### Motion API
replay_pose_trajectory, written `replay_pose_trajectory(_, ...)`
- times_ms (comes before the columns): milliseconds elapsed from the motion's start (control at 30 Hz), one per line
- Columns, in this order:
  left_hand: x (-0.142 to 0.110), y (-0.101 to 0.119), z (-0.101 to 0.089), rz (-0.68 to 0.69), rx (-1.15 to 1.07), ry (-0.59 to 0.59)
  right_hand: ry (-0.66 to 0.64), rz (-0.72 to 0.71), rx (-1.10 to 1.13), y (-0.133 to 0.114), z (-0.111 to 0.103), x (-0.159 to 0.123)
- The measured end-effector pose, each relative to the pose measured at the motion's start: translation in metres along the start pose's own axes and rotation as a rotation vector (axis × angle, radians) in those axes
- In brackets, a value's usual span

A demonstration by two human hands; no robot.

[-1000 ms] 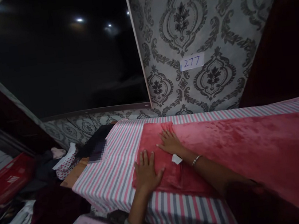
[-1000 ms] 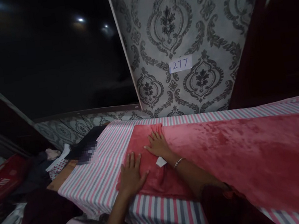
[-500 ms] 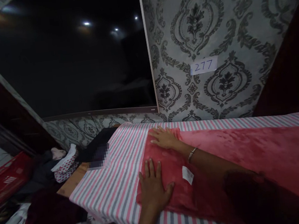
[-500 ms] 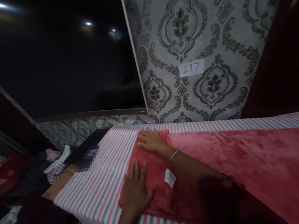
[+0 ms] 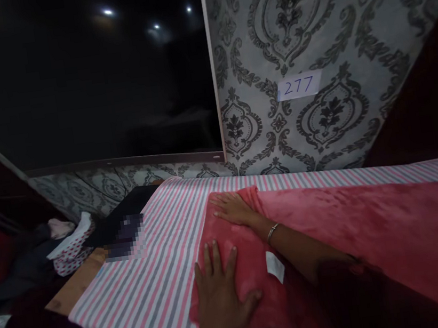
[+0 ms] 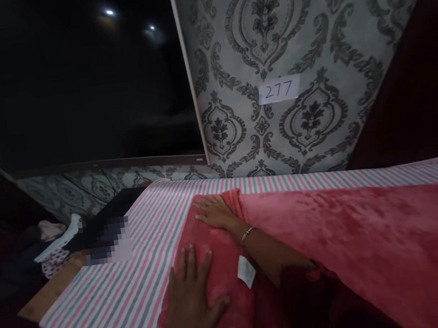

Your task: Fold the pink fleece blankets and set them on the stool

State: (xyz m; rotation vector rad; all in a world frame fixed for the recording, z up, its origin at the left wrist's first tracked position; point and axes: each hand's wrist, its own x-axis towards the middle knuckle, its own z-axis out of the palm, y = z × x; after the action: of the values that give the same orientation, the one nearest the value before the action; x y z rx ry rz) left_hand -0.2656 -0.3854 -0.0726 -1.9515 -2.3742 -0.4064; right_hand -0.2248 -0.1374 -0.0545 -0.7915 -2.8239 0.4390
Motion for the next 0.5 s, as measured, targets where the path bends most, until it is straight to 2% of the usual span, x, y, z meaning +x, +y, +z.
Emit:
replay_pose_trajectory(167, 0.004, -0.002, -0.003, 0.003, 0.021, 0.005, -0.087, 0.048, -0.043, 0.003, -0.027, -0.005)
replay_pose_trajectory(267, 0.006, 0.0, -0.01, 0.015, 0.036, 0.025, -0.082, 0.099, -0.103, 0.02, -0.042, -0.017)
replay_pose_trajectory(333, 0.006, 0.007, -0.016, 0.046, 0.051, 0.041, -0.062, 0.119, -0.133, 0.034, -0.044, -0.026)
replay_pose_trajectory(433, 0.0, 0.028, -0.019, 0.205, 0.027, -0.002, -0.041, 0.122, -0.157, 0.05, -0.038, -0.037)
replay_pose_trajectory(500, -0.006, 0.043, -0.014, 0.325, -0.015, -0.048, -0.023, 0.123, -0.141, 0.056, -0.031, -0.042)
